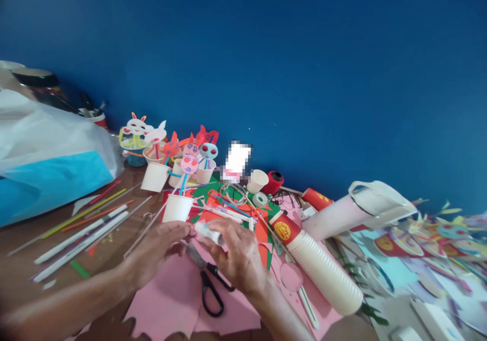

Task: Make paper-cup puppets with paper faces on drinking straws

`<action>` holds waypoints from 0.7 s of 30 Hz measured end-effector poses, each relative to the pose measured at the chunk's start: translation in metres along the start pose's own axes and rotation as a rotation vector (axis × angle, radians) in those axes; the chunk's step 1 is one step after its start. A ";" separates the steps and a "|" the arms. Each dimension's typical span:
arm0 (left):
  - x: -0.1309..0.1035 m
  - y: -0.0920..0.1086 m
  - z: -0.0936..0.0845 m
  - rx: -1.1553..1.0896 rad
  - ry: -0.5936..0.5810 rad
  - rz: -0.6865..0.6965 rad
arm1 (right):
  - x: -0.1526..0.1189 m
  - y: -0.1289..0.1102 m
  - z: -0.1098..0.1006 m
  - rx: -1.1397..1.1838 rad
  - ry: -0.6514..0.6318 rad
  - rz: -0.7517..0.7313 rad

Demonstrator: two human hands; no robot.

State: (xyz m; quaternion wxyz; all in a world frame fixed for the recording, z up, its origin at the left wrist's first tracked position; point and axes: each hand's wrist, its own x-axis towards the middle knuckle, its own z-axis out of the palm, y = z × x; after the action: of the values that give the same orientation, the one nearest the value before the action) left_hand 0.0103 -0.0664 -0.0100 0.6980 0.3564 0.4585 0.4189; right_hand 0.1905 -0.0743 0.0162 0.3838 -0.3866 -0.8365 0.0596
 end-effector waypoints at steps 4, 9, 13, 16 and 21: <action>-0.001 0.002 -0.001 -0.109 -0.014 0.004 | 0.000 0.010 0.002 0.115 0.115 0.110; -0.003 0.001 0.003 -0.063 -0.116 0.007 | 0.003 0.030 0.020 0.551 0.357 0.593; -0.006 0.011 0.017 0.111 -0.177 0.121 | 0.002 0.029 0.040 0.964 0.420 0.770; -0.002 0.016 0.028 0.130 -0.188 0.209 | 0.002 0.018 0.046 1.149 0.359 0.786; 0.008 0.012 0.032 0.016 -0.150 0.343 | 0.004 0.003 0.043 1.211 0.292 0.777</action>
State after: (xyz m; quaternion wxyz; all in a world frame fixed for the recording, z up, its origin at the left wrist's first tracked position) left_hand 0.0393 -0.0579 0.0089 0.6457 0.4653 0.3412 0.5002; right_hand 0.1610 -0.0612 -0.0127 0.5889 -0.3795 -0.4001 0.5909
